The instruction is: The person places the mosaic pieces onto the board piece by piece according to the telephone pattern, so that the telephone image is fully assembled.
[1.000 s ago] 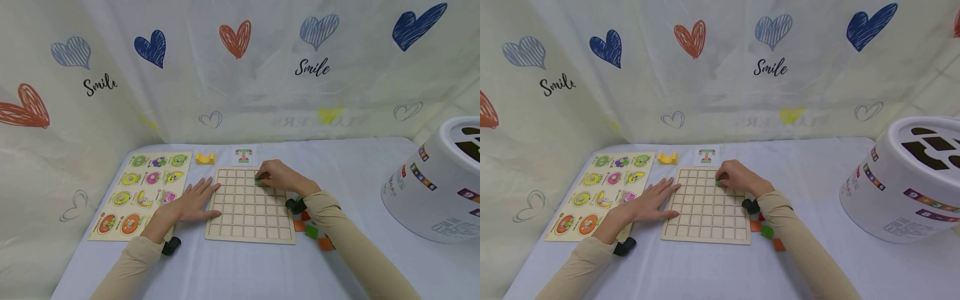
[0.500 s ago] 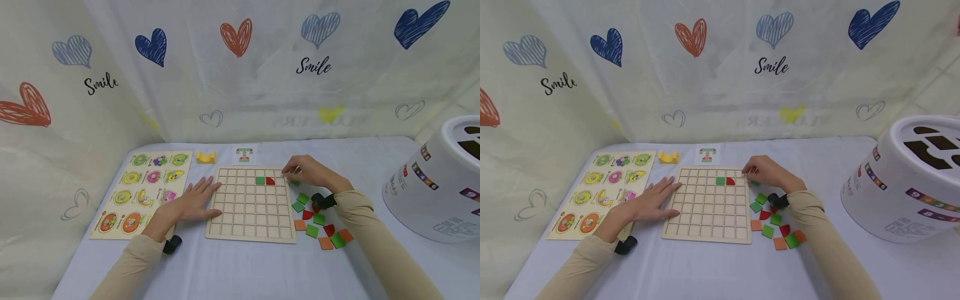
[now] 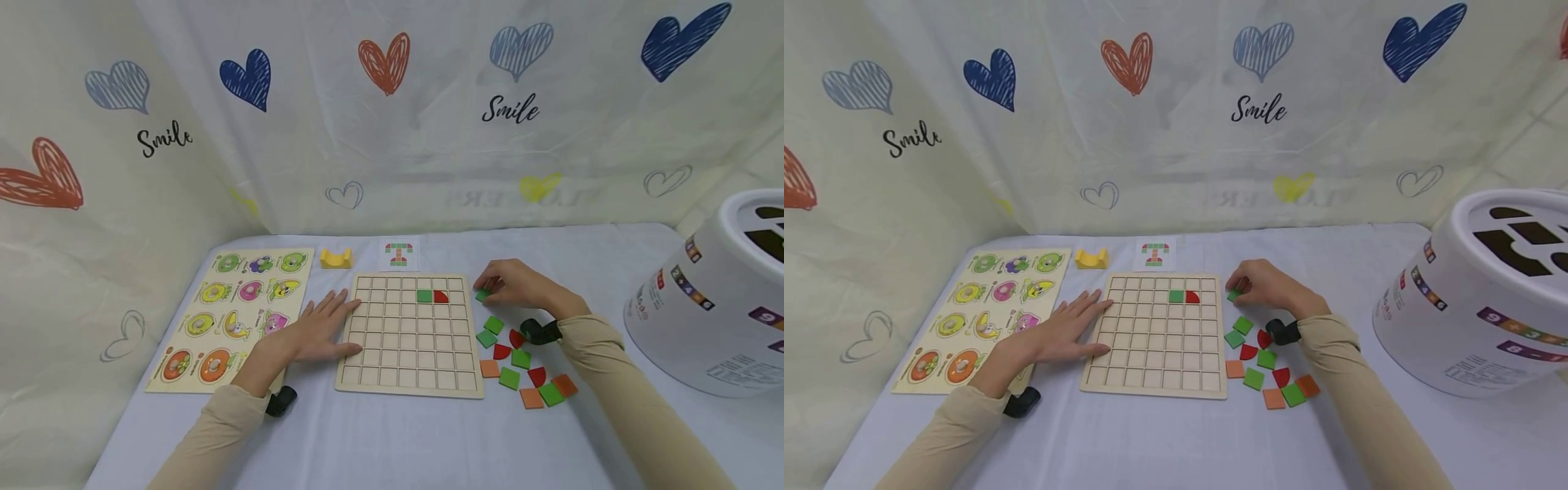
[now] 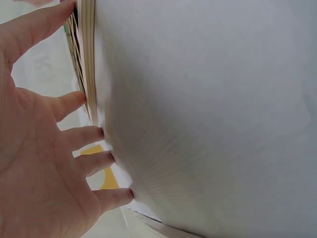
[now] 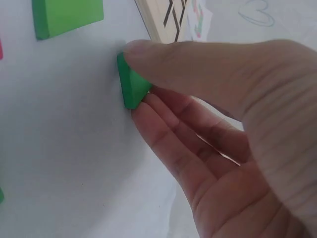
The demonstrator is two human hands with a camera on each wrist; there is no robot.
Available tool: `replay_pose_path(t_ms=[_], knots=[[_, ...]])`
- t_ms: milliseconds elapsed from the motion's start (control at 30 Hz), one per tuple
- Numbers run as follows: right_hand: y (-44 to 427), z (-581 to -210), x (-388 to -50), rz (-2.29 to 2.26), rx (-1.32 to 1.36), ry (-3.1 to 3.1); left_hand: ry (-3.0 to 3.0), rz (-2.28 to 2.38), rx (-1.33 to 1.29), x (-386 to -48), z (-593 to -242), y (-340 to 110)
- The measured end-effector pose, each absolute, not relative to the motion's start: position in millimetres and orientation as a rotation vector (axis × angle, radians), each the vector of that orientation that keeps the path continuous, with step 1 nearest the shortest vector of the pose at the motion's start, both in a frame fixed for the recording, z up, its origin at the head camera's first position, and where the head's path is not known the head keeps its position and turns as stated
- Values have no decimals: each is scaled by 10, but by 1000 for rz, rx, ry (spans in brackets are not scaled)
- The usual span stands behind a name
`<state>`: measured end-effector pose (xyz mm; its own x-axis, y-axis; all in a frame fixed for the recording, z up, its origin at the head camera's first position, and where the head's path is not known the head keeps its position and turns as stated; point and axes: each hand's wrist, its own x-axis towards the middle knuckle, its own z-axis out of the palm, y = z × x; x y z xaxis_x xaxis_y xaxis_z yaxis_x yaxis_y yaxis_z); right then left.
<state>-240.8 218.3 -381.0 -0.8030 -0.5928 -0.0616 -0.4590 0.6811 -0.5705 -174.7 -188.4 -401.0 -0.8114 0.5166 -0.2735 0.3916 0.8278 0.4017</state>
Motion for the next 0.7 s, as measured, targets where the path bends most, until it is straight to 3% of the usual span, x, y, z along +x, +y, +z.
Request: replay_pose_path(t_ms=[700], knots=[[2241,-3855,-2398,-856,-813,2677,2639,477,687,-1739,-4006,-1892]])
